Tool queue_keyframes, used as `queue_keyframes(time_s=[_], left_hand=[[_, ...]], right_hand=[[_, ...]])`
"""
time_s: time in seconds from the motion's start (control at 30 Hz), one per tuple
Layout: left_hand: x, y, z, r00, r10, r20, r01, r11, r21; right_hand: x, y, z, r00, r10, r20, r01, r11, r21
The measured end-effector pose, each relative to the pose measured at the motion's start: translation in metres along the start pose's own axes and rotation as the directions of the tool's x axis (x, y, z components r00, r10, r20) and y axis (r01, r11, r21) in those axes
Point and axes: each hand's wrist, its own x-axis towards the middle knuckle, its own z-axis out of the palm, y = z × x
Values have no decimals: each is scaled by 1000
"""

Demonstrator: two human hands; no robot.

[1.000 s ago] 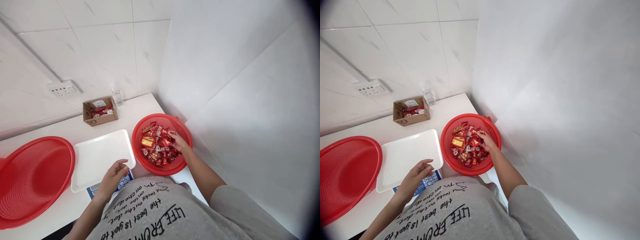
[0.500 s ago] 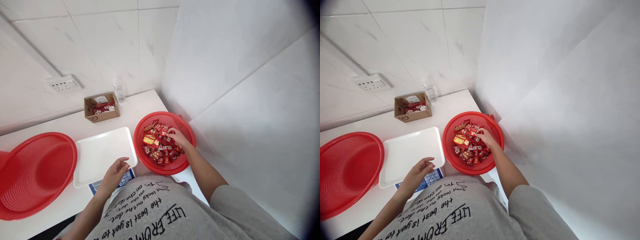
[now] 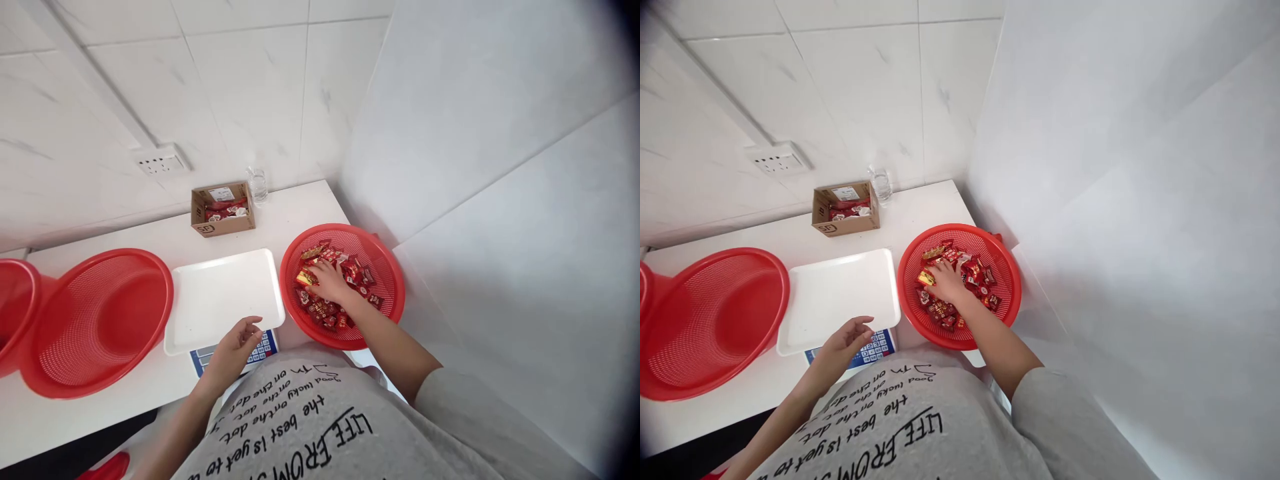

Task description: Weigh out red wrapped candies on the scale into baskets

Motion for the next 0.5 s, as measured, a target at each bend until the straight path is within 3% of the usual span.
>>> queue_keyframes(time_s=[0.1,0.27,0.37,0.5], left_hand=[[-3,-5,-3,1000,6,23,-7,999,42],[-9,-8,-14,997,28,78,-36,994,105],[-10,-11,-22,995,44,90,-55,991,121],[-10,-19,-38,992,70,108,-82,990,112]], right_hand=[[-1,-12,13,999,16,33,-15,998,-53],[-4,-14,11,991,128,-45,-129,991,-25],[-7,-13,0,963,231,-139,-212,968,136],[-18,-23,-13,896,352,-272,-197,863,466]])
